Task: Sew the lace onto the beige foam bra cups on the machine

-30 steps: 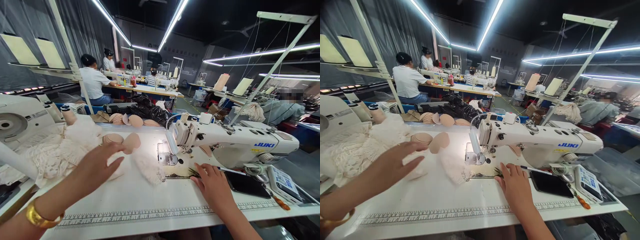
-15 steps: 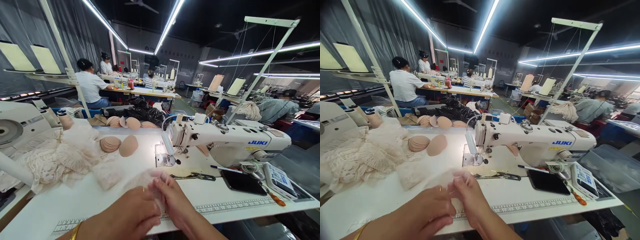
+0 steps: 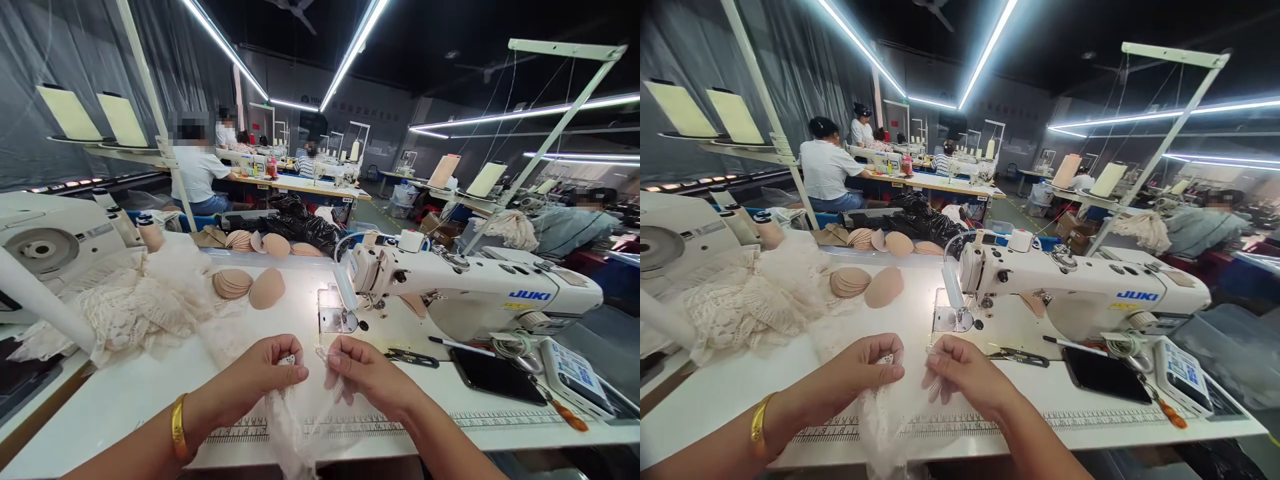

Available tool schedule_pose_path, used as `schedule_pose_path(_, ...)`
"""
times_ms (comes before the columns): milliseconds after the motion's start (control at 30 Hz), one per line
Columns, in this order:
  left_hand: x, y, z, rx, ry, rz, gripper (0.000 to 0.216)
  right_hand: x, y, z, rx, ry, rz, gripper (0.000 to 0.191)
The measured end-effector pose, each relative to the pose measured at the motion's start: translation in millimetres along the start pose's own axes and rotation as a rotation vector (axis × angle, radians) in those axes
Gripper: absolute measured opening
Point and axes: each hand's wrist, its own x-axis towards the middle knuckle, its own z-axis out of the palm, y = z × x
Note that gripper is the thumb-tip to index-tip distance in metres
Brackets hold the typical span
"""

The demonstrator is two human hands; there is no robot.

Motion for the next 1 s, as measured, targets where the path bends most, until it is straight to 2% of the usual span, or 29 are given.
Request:
schedule_pose_path(100,9,6,-27,0.464,0.151,0.098,0.038,13,19,-6,-0.084,0.175,-0.024,0.054)
schedule_pose_path(167,19,15,-58,0.877,0.335,0.231,0.036,19,29,-10,-0.153,0.224,-0.014,0.053)
schedule_pose_path(200,24,19,-76,0.992,0.43,0.265,0.036,21,33,-11,-0.18,0.231,-0.012,0.052)
schedule_pose_path(300,40,33,-126,1.167,0.591,0.265,0.04,24,41,-15,-0.2,0.223,-0.029,0.051)
schedule_pose_path(400,52,40,-157,1.295,0.595,0.21,0.032,24,43,-18,-0.159,0.224,-0.042,0.052)
schedule_pose_path(500,56,45,-165,1.389,0.551,0.172,0.025,24,41,-18,-0.129,0.22,-0.035,0.054)
schedule_pose_path(700,48,61,-166,1.473,0.525,0.161,0.032,21,31,-14,-0.136,0.225,-0.035,0.059)
schedule_pose_path(800,49,68,-167,1.497,0.504,0.15,0.027,21,31,-14,-0.119,0.224,-0.049,0.057)
schedule_pose_path(933,52,73,-165,1.515,0.489,0.199,0.02,21,31,-16,-0.117,0.224,-0.068,0.05)
schedule_pose_path(1000,49,77,-162,1.509,0.528,0.232,0.019,22,31,-16,-0.114,0.224,-0.071,0.048)
